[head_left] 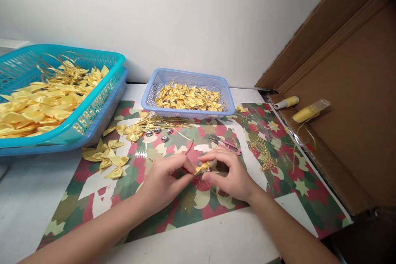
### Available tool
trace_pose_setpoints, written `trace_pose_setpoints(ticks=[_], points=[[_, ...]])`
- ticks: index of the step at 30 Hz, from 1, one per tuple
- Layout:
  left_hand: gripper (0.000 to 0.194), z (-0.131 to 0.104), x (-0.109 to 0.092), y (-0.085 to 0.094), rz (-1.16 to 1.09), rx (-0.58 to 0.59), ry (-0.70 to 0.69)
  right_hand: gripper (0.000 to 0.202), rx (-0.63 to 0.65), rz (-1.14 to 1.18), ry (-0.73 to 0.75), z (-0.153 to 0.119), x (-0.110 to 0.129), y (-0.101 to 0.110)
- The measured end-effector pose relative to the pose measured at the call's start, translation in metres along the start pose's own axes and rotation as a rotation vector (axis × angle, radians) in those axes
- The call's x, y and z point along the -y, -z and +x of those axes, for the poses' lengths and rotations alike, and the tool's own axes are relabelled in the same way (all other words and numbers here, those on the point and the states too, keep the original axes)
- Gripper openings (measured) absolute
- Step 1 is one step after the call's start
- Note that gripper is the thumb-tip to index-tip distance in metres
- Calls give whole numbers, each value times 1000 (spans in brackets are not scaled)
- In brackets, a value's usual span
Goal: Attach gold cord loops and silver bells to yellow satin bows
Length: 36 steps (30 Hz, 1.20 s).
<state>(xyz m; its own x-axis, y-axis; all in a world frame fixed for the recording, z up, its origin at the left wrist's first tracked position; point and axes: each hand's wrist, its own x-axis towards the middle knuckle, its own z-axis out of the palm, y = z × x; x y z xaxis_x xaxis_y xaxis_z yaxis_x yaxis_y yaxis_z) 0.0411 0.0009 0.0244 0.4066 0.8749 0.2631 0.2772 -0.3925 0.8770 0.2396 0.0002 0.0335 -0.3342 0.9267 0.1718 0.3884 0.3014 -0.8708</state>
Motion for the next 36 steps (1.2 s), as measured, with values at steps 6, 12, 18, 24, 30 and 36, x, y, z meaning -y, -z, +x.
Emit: trace_pose_setpoints(ticks=[6, 12, 18, 24, 30, 36], points=[[16, 3, 1, -1, 204, -18, -228, 11, -22, 128, -104, 3, 8, -7], [21, 12, -5, 0, 323, -42, -409, 12, -239, 248, -74, 2, 10, -13], [19, 12, -8, -1, 337, -53, -325, 15, -216, 399, -187, 2, 4, -14], [19, 12, -4, -2, 371, -66, -297, 5, -109, 378, -213, 4, 0, -8], [15, 10, -4, -3, 402, -65, -332, 11, -73, 238, -225, 4, 6, -5], [15, 11, -6, -4, 401, -74, -368, 13, -141, 238, -107, 0, 7, -14]])
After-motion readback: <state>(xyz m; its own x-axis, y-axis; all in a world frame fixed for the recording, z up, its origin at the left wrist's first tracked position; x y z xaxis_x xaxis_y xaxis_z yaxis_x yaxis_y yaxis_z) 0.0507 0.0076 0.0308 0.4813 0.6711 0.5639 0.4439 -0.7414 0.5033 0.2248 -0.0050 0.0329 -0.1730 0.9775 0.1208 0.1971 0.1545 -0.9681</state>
